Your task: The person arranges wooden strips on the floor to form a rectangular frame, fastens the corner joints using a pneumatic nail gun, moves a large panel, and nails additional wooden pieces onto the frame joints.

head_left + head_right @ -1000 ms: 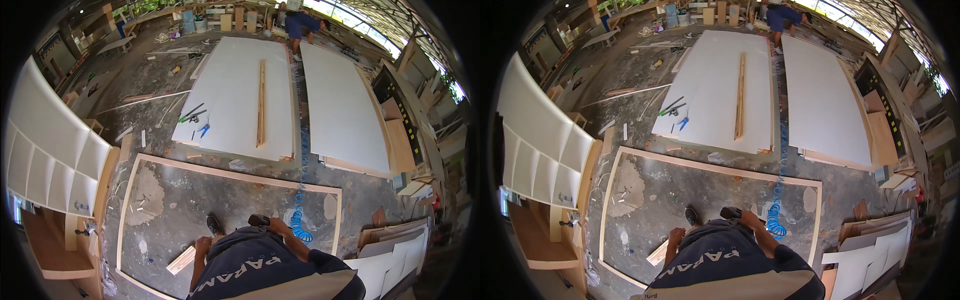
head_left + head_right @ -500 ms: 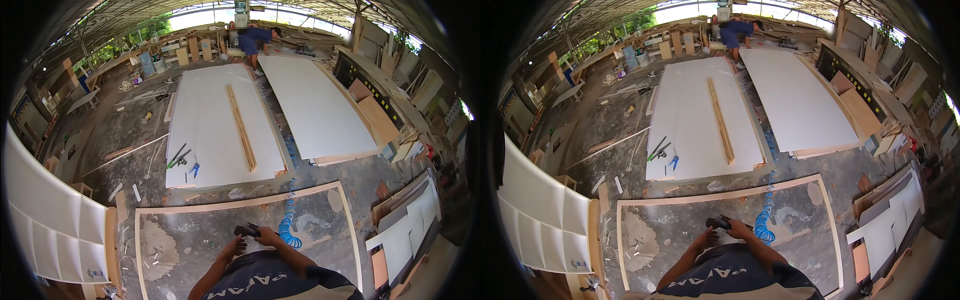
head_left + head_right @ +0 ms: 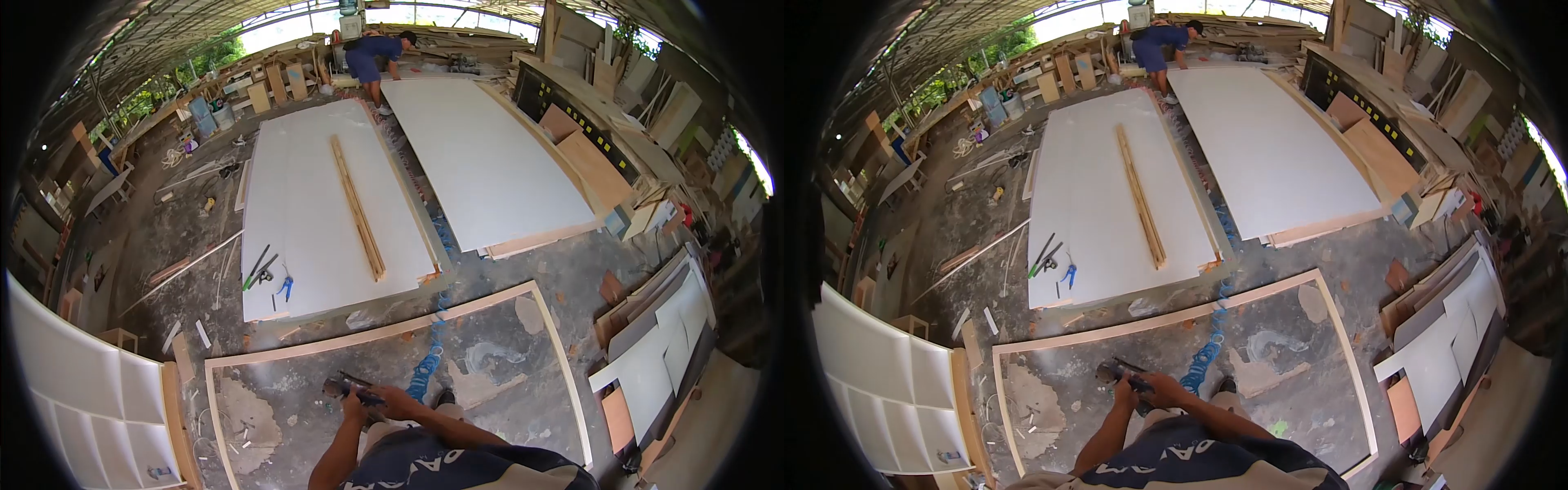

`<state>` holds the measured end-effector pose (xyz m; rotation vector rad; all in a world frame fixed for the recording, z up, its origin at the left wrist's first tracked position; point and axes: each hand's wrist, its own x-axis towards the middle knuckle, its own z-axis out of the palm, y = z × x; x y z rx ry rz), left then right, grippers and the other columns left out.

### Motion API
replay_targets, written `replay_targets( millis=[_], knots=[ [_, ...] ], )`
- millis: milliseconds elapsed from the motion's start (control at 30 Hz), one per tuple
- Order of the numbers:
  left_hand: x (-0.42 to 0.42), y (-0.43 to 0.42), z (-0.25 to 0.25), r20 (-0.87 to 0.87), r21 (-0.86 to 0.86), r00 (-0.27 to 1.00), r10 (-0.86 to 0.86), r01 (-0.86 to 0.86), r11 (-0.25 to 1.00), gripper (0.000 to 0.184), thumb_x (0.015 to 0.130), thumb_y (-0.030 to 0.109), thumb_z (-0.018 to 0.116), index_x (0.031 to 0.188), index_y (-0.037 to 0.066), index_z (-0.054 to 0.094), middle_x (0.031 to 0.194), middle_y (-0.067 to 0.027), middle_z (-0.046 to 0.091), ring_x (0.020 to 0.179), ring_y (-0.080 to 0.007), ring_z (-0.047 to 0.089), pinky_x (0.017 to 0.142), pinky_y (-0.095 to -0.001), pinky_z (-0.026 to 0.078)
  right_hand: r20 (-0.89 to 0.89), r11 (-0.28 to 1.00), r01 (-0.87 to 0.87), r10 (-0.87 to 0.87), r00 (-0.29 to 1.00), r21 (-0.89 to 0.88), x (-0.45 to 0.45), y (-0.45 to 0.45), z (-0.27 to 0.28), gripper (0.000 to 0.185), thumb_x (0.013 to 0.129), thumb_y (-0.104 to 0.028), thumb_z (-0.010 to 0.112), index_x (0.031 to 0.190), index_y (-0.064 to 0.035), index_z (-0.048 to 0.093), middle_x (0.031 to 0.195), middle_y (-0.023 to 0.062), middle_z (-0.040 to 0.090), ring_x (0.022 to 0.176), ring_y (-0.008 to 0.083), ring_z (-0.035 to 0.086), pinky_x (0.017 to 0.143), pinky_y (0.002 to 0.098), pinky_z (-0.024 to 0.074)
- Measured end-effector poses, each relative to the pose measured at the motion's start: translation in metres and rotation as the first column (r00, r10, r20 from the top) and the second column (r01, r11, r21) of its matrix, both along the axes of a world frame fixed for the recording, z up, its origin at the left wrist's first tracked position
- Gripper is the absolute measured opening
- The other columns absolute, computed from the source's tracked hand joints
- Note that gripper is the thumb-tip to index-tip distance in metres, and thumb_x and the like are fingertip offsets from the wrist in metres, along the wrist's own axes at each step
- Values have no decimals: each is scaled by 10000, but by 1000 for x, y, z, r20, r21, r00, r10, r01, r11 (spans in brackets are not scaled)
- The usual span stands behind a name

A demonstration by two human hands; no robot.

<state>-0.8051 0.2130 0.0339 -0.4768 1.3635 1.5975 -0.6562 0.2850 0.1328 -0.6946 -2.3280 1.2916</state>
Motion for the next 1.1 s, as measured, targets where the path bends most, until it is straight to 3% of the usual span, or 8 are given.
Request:
replay_targets(
  millis=[200,267,400,467,600,767,1033,1100],
  knots=[
    [-11,-24,-120,4,128,1000,-27,26,991,354,988,355,591,1155,50,528,863,-115,622,840,-303,625,779,-555,482,597,807,356,-5,802,-472,163,19,-61,357,850,-286,655,1117,-53,696,1010,175,717,970,353,675,876,425,521],
    [-4,-10,-154,74,82,995,64,-70,994,359,992,372,574,1115,38,525,787,-114,600,754,-297,613,718,-514,499,782,880,381,-18,622,-283,215,-15,-112,341,827,-282,663,1086,-63,701,996,179,717,950,352,680,860,446,526],
    [-9,12,-248,81,-10,992,93,-93,996,502,961,530,544,986,28,557,678,-90,554,611,-249,564,634,-433,502,865,782,572,-87,494,-248,258,-96,-145,297,794,-259,675,1028,-80,715,1007,151,709,978,350,650,888,469,501],
    [-12,26,-288,76,29,995,69,-71,997,503,955,558,534,966,56,572,665,-54,544,582,-236,545,600,-417,488,824,848,529,-309,476,13,245,-127,-139,227,770,-237,685,953,-105,711,1016,102,686,1004,333,602,897,466,470],
    [-30,60,-348,126,-40,992,-7,12,999,534,944,588,537,985,57,577,611,-23,466,523,-179,489,547,-353,451,902,755,655,-253,351,-44,192,-133,-125,168,763,-222,694,904,-131,692,1010,53,664,1006,309,568,907,452,434],
    [-60,87,-412,64,-209,986,-154,164,964,184,870,204,713,845,71,589,623,-38,475,510,-188,461,489,-383,420,920,643,762,-247,303,-78,150,-146,-122,148,745,-201,729,853,-128,657,896,32,662,938,287,579,876,427,423],
    [-113,72,-490,42,-285,951,-307,305,909,156,830,144,710,877,46,598,615,-37,471,496,-196,471,471,-362,403,916,545,833,-282,287,-93,132,-160,-126,156,729,-189,751,815,-128,636,892,34,654,883,278,594,836,423,451],
    [-125,59,-508,-18,-360,901,-433,398,844,253,823,217,730,982,48,631,803,-80,570,700,-221,574,652,-393,479,896,562,816,-284,343,-134,132,-154,-123,165,718,-164,762,827,-132,642,898,40,662,836,299,606,786,434,476]
  ],
)
